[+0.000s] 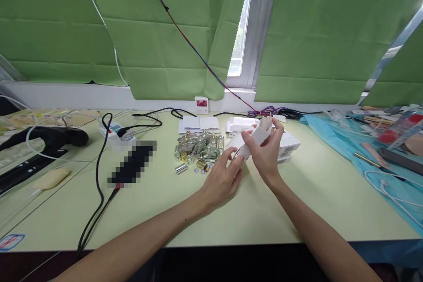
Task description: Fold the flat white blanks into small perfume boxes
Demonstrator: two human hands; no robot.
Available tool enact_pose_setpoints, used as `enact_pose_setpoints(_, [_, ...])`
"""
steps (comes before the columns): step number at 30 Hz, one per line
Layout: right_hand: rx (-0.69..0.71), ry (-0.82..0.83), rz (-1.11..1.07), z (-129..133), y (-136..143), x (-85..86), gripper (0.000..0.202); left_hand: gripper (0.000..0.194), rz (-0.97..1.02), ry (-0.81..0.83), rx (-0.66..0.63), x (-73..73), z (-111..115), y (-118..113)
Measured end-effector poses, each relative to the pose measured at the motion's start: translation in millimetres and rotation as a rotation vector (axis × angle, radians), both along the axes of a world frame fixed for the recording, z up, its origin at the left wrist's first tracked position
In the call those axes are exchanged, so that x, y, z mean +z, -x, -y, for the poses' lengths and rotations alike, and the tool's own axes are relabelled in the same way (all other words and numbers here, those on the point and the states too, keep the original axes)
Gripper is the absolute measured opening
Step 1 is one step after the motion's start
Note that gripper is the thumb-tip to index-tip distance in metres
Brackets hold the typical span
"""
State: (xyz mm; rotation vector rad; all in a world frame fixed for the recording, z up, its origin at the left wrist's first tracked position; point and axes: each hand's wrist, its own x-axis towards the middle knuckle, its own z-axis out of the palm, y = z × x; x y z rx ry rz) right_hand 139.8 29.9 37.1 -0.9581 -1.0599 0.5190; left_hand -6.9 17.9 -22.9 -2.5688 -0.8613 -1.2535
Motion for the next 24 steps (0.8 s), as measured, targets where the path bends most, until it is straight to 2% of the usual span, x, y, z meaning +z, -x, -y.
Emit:
enact_pose_setpoints(9, [-0.017, -0.003, 0.072, 1.1, 0.8, -2.3, 0.079, 0.044, 0.019, 0.032, 0.013, 0.5, 1.1, -0.6])
enact_pose_setpoints(18, [-0.008, 0.013, 0.064, 1.7, 1.0, 0.2, 0.079, 0.062, 0.275, 0.035, -0.019, -0.7, -3.1, 1.7])
enact_pose_setpoints(21, [0.007, 0.022, 0.06, 2.2, 1.0, 0.4, 0.08, 0.068, 0.333, 0.177, 0.01, -1.8, -3.6, 2.0])
enact_pose_setpoints(24, [0.036, 0.032, 0.067, 2.2, 0.4, -0.8, 0.079, 0.076, 0.322, 0.423, 0.087, -0.4, -3.5, 2.9])
